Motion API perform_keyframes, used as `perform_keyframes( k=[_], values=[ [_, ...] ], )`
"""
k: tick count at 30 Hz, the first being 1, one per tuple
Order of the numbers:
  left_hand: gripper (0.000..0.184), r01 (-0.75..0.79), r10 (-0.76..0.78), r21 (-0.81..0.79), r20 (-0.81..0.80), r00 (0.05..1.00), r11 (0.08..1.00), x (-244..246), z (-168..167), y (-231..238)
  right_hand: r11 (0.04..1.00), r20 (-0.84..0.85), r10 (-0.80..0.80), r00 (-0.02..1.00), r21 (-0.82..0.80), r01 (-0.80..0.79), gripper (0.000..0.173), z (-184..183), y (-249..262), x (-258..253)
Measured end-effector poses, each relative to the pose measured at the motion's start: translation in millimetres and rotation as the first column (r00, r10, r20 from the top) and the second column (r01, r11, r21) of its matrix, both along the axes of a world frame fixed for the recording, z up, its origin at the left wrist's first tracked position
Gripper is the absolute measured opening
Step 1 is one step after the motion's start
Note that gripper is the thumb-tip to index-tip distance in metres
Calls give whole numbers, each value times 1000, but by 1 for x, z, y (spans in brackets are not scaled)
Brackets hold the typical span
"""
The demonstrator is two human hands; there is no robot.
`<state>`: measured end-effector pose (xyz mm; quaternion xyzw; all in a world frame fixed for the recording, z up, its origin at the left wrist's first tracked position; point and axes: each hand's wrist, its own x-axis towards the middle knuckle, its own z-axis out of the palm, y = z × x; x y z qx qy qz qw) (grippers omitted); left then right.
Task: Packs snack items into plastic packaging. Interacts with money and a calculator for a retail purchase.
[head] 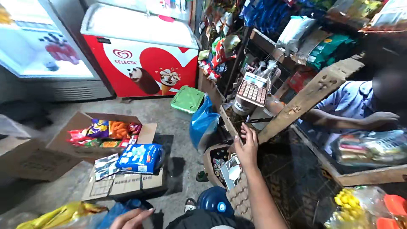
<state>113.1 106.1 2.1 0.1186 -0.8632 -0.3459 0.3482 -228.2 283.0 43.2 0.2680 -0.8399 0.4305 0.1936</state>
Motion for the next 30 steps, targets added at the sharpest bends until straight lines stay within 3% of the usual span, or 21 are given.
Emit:
perform_keyframes(
  k=[4, 10, 15, 18, 22, 30],
  values=[
    [18, 202, -202, -27, 23, 979, 979, -64, 23, -11, 994, -135, -97, 986, -71, 87, 53, 4, -9, -26],
    [26, 337, -340, 40, 85, 937, 940, -141, 26, -30, 988, -110, -131, 985, -99, 120, 60, 10, -10, -27],
    [25, 472, -484, 200, 12, 875, 858, -232, 31, -40, 984, -71, -168, 983, -68, 164, 67, 19, -19, -28],
    [21, 526, -577, 444, -22, 816, 726, -296, 44, -47, 967, -76, -249, 966, 26, 252, 73, 29, -28, -42],
    [28, 512, -698, 721, -54, 714, 467, -381, 62, -55, 906, -212, -387, 897, 96, 413, 67, 32, -37, -73],
    [42, 652, -944, 753, -146, 295, 87, -485, 59, -79, 678, -261, -652, 712, 221, 701, 55, 48, -44, -109]
  ],
)
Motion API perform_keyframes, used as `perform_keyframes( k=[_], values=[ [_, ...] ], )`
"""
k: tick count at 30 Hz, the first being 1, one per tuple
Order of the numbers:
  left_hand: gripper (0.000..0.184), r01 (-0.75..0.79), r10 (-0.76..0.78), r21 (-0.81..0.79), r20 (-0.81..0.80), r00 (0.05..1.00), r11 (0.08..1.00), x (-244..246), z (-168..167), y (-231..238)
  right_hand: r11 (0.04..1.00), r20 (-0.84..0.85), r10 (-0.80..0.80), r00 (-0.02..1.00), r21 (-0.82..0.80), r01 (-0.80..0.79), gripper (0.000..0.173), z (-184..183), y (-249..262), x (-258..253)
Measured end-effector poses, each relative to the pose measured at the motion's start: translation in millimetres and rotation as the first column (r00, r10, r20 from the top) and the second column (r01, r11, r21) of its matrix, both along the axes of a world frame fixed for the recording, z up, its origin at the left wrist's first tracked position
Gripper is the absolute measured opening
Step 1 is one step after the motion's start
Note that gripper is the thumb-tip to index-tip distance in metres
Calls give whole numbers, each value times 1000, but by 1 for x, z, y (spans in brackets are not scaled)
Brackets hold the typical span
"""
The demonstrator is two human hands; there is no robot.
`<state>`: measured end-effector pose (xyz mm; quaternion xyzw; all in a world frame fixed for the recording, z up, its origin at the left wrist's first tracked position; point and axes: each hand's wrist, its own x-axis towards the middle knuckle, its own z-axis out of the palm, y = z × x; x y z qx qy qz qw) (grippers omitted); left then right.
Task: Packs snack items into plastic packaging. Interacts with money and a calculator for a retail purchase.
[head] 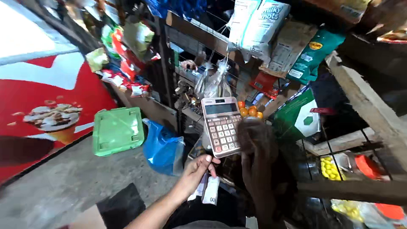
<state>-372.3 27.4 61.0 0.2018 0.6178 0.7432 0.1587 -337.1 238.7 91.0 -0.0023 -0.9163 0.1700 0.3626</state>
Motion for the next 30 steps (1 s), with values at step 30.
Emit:
perform_keyframes(
  k=[30],
  values=[
    [54, 127, -145, 189, 85, 986, 974, -10, 7, 11, 972, 43, 212, 976, 89, -215, 52, 16, -17, -17]
  ],
)
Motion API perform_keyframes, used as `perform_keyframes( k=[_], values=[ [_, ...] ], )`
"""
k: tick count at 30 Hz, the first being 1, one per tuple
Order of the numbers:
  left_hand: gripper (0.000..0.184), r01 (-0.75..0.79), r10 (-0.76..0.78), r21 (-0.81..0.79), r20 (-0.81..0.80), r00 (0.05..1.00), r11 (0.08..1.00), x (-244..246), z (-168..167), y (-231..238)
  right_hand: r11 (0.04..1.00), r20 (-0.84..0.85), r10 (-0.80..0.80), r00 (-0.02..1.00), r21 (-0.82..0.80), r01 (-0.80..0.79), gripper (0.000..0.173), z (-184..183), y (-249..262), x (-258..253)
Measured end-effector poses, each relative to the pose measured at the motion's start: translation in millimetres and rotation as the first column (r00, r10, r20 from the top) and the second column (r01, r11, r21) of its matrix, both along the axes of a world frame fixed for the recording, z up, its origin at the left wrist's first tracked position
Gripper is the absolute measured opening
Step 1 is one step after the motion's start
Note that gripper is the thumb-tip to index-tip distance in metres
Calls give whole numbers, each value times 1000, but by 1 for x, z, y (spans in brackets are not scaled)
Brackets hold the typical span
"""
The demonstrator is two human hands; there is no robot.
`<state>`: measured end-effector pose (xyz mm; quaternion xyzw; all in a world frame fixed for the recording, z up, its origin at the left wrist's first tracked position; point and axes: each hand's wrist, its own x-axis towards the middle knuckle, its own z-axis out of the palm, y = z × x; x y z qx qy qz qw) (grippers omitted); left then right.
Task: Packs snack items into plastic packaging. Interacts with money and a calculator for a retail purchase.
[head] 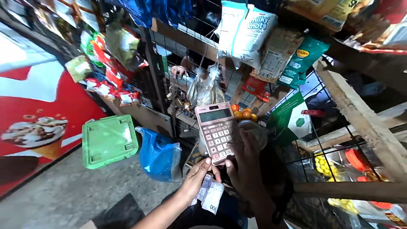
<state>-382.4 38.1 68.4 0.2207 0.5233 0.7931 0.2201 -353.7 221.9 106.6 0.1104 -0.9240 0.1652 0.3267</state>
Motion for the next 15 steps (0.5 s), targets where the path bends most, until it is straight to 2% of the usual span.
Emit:
perform_keyframes(
  k=[4, 8, 11, 15],
  values=[
    [56, -33, 33, -27, -1, 999, 999, 1, 0, -2, 1000, -26, 7, 1000, 12, -7, 52, -1, 3, 0],
    [42, -79, 78, -63, -17, 997, 995, 3, 3, -7, 1000, -26, 7, 1000, 6, -7, 52, -4, 7, 0],
    [39, -77, 77, -53, -7, 997, 996, 4, 3, -7, 999, -7, 32, 999, 7, -32, 47, -4, 5, -1],
    [55, -53, 51, -48, -33, 998, 997, 5, 3, -6, 999, 12, 32, 999, 29, -32, 45, 0, -3, -1]
  ],
)
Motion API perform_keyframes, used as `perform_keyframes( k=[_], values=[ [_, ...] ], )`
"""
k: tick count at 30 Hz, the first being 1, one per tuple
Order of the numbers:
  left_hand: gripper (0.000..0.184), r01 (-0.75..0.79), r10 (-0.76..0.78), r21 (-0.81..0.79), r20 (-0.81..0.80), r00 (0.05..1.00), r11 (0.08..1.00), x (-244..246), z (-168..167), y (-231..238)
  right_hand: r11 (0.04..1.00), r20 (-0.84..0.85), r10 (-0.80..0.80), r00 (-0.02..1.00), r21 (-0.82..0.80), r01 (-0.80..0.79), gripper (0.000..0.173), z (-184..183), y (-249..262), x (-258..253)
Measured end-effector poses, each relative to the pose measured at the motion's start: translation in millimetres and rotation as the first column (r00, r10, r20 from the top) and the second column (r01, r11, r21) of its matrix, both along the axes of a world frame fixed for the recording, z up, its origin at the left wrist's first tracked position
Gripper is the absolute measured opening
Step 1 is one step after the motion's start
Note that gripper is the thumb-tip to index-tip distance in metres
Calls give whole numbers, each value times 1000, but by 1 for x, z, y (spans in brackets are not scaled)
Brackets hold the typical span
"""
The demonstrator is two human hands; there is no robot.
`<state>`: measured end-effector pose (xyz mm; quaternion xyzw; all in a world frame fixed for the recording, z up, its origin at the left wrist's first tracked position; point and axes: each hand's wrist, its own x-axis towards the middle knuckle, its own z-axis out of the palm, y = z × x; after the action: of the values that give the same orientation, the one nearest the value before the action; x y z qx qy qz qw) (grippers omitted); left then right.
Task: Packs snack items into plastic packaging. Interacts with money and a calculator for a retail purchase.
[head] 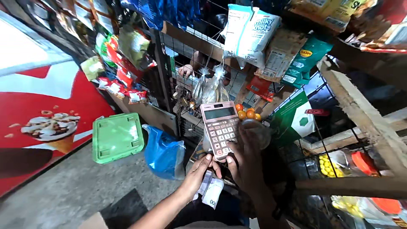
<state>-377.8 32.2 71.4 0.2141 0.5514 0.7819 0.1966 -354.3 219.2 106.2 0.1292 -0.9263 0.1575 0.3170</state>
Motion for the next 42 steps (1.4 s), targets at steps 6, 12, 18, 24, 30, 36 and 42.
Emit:
perform_keyframes(
  k=[6, 12, 18, 24, 30, 36, 42],
  values=[
    [51, -8, 7, 19, 43, 999, 1000, 0, 1, 4, 1000, 45, -9, 999, 2, 9, 45, 6, -1, 1],
    [47, -6, 5, 32, 46, 999, 999, 0, 1, 4, 1000, -33, -11, 999, 8, 11, 42, -4, 11, 7],
    [47, -13, 11, 41, 53, 999, 999, 1, 2, 6, 994, -92, -78, 993, -89, 70, 50, 1, 20, 7],
    [45, -54, 53, 48, 22, 998, 997, 3, 0, 8, 955, -24, -297, 955, -22, 296, 48, -4, 21, -3],
    [45, -75, 73, 30, 50, 996, 997, 9, -5, 1, 980, -186, -154, 970, -158, 125, 57, 0, 14, 15],
    [34, -223, 225, -35, 61, 973, 974, 27, -17, -32, 860, -167, 379, 910, -300, -413, 32, -28, -10, 61],
    [22, -413, 408, -14, -136, 903, 910, 36, -18, -82, 733, 414, 627, 660, -601, -319, 23, -64, -57, 56]
  ],
)
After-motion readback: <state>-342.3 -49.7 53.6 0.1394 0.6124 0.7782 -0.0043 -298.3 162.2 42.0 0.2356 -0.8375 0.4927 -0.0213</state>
